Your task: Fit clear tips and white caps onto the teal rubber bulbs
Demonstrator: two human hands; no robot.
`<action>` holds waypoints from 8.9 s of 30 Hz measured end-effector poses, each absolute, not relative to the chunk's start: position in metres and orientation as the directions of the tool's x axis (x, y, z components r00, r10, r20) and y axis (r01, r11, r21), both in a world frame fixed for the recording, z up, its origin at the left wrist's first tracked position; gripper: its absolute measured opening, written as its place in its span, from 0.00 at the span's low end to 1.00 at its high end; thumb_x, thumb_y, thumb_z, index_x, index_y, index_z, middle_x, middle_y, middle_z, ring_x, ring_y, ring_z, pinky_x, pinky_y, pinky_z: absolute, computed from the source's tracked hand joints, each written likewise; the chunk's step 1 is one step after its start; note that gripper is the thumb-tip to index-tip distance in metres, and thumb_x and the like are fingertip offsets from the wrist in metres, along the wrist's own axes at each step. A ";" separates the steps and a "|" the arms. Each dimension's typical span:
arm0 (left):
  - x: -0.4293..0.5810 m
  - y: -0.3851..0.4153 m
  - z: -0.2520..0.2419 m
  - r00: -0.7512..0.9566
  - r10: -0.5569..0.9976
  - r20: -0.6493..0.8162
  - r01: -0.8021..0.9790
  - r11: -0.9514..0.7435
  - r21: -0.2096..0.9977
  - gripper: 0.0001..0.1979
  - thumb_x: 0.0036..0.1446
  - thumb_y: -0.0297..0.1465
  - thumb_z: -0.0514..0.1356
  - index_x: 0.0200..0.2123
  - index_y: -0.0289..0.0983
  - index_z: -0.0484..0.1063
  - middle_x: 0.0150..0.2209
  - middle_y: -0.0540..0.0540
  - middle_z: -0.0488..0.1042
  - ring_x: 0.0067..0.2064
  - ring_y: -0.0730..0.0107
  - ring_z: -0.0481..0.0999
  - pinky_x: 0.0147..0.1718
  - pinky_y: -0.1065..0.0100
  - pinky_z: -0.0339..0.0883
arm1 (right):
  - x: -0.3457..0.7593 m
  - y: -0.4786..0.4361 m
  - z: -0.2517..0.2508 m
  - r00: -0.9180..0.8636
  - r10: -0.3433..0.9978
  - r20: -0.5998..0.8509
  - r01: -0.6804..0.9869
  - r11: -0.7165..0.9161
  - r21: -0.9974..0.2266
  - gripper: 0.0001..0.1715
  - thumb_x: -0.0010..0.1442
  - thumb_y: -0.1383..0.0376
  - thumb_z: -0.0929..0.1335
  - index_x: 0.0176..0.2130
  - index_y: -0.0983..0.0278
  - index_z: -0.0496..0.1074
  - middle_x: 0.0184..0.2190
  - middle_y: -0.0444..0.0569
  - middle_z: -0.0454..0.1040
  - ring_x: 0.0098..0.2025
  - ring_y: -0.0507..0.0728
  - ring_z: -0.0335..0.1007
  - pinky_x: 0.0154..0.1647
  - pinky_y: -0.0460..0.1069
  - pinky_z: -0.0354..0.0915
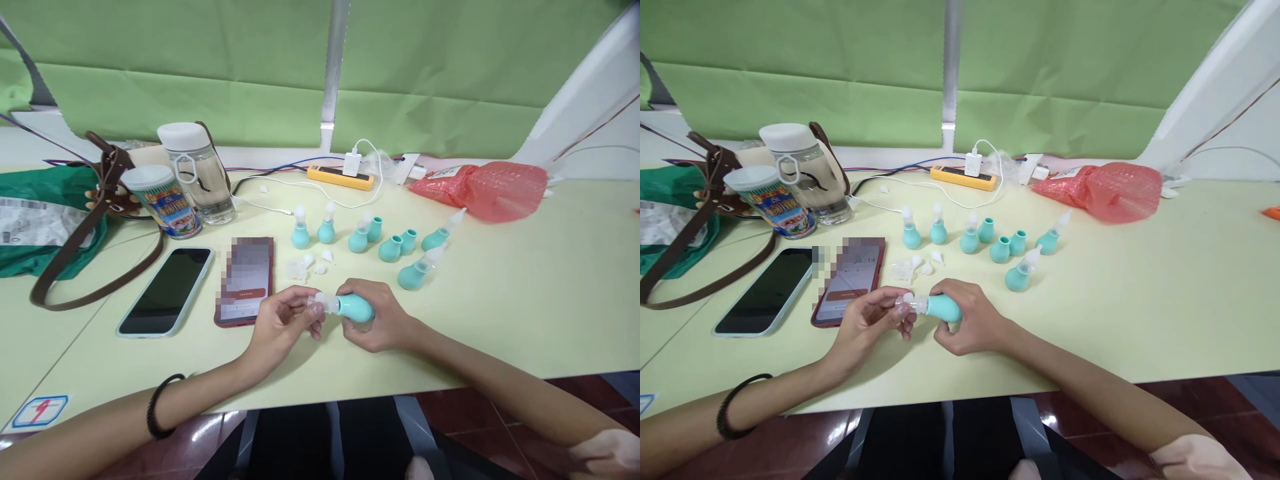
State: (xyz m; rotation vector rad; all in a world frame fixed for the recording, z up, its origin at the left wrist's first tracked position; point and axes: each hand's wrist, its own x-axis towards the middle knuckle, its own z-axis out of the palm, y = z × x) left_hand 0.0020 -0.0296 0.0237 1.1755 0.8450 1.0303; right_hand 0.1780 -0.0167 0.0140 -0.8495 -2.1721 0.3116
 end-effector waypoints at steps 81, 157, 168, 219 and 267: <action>-0.014 -0.008 0.023 0.583 0.660 0.473 0.300 -0.717 0.630 0.08 0.50 0.28 0.58 0.36 0.32 0.70 0.27 0.45 0.73 0.29 0.72 0.71 0.28 0.71 0.65 | 0.195 -0.013 0.024 -0.626 0.545 0.558 0.626 0.778 -0.057 0.06 0.48 0.69 0.62 0.29 0.67 0.67 0.18 0.44 0.66 0.20 0.49 0.59 0.20 0.44 0.50; -0.008 -0.007 0.007 0.646 0.633 0.427 0.722 -0.688 -0.073 0.08 0.54 0.24 0.51 0.37 0.35 0.66 0.34 0.43 0.69 0.35 0.63 0.67 0.29 0.64 0.66 | 0.200 0.011 0.024 -0.043 0.725 0.687 0.911 0.310 -0.270 0.31 0.50 0.61 0.64 0.51 0.66 0.52 0.39 0.52 0.70 0.24 0.52 0.69 0.22 0.47 0.66; -0.006 -0.018 0.003 0.670 0.535 0.515 0.446 -0.844 0.296 0.09 0.55 0.25 0.50 0.40 0.32 0.63 0.35 0.42 0.66 0.30 0.73 0.68 0.27 0.72 0.67 | 0.187 0.003 0.014 -0.536 0.453 0.712 0.766 0.616 0.185 0.15 0.55 0.69 0.61 0.45 0.65 0.64 0.18 0.42 0.68 0.19 0.48 0.62 0.19 0.43 0.53; -0.003 -0.012 0.011 0.281 0.931 0.234 0.173 -0.289 0.942 0.07 0.44 0.26 0.60 0.31 0.34 0.69 0.30 0.46 0.71 0.33 0.71 0.72 0.26 0.73 0.71 | 0.171 -0.009 0.003 -0.337 0.889 0.310 0.464 0.443 -0.767 0.18 0.55 0.60 0.61 0.39 0.68 0.73 0.09 0.37 0.56 0.13 0.44 0.46 0.14 0.42 0.49; -0.004 -0.021 0.008 0.432 0.510 0.744 0.174 -0.856 0.486 0.17 0.46 0.17 0.57 0.41 0.34 0.66 0.35 0.43 0.71 0.37 0.71 0.71 0.32 0.70 0.69 | 0.169 -0.015 0.011 -0.510 0.852 0.114 0.283 0.292 -0.913 0.18 0.56 0.60 0.59 0.23 0.68 0.66 0.14 0.43 0.64 0.15 0.45 0.56 0.16 0.41 0.55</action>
